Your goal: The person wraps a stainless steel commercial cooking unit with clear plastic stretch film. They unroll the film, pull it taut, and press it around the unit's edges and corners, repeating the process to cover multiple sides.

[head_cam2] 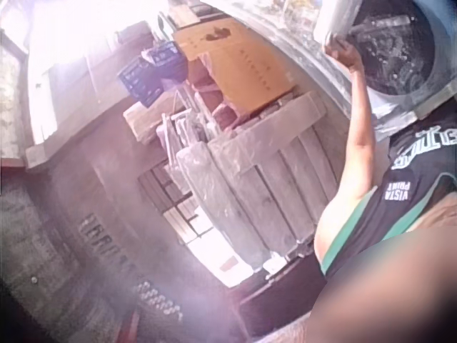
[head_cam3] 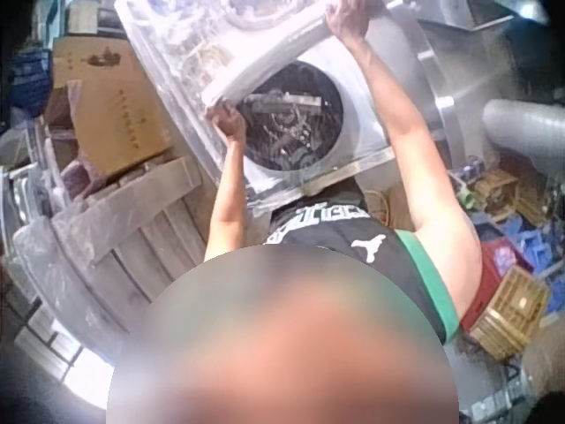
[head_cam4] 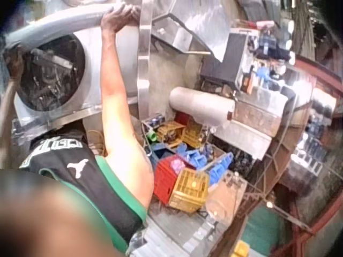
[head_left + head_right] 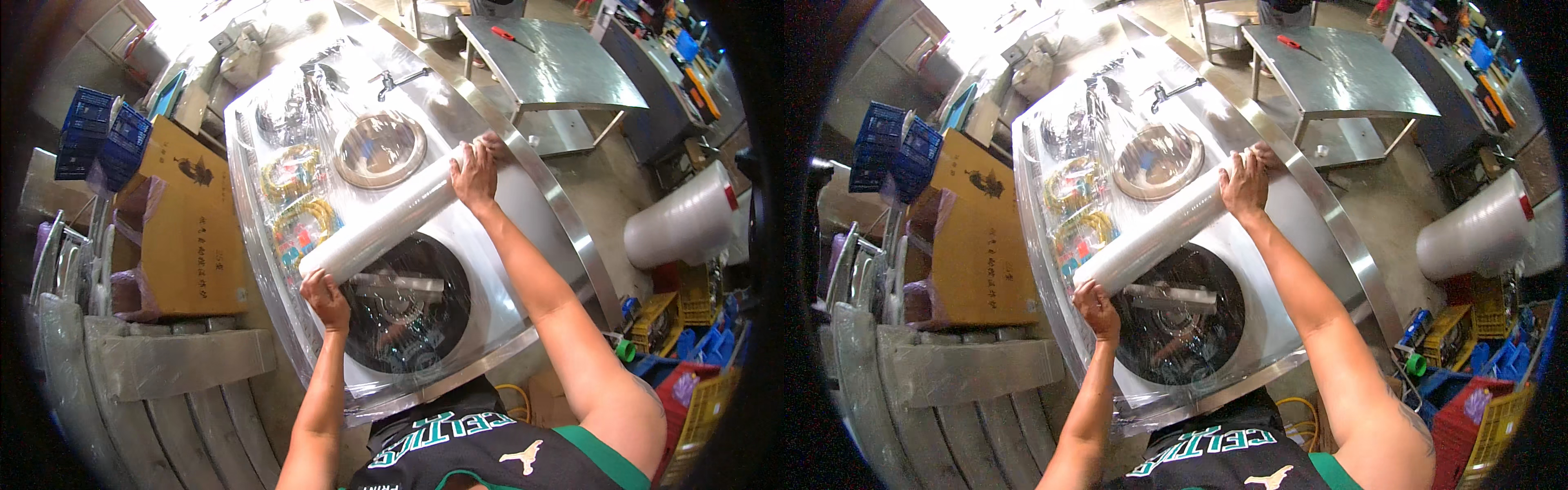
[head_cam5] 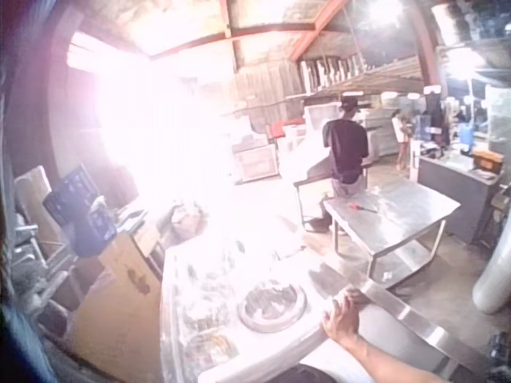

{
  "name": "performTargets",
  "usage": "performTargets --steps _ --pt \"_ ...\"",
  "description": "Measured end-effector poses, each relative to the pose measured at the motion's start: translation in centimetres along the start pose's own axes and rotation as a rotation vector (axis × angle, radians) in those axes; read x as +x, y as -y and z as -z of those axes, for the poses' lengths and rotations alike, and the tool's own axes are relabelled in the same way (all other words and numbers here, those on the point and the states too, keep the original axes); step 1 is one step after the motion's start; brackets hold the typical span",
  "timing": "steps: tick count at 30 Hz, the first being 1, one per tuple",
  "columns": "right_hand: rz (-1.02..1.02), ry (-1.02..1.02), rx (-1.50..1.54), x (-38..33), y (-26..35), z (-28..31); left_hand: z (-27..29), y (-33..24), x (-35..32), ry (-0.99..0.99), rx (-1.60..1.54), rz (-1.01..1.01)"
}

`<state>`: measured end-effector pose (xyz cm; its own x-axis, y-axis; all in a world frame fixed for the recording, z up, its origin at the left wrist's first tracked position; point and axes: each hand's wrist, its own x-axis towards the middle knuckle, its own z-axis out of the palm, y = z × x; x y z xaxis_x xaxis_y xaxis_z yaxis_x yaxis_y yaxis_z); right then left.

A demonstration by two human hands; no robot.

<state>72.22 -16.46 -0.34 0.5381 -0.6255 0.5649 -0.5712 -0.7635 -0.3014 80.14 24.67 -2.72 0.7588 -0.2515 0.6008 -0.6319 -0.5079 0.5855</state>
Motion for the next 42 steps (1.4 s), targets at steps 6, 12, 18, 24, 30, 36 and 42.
performTargets --steps 6,12,18,24,30,36,42 --pt "-0.057 0.155 -0.070 0.1 0.4 -0.2 -1.2 2.1 3.5 -0.315 -0.030 0.682" --pt "-0.141 0.096 -0.005 -2.2 0.0 2.5 0.6 2.2 2.7 0.125 -0.482 0.901" --pt "-0.393 0.074 0.220 -7.3 -1.0 2.8 1.1 -1.6 3.8 -0.098 -0.519 0.742" --pt "-0.627 0.186 0.396 -7.9 -3.4 -0.1 3.5 -3.0 7.8 -0.031 -0.427 0.586" --pt "-0.989 0.435 0.799 -6.8 -5.9 -4.5 5.7 -2.3 8.7 -0.084 -0.481 0.608" --pt "-0.721 0.316 0.848 -6.5 -5.6 1.5 7.7 -0.9 6.8 -0.030 -0.610 0.650" --pt "-0.626 0.168 0.977 -9.1 -3.1 18.5 11.8 -2.6 0.2 -0.018 -0.600 0.689"
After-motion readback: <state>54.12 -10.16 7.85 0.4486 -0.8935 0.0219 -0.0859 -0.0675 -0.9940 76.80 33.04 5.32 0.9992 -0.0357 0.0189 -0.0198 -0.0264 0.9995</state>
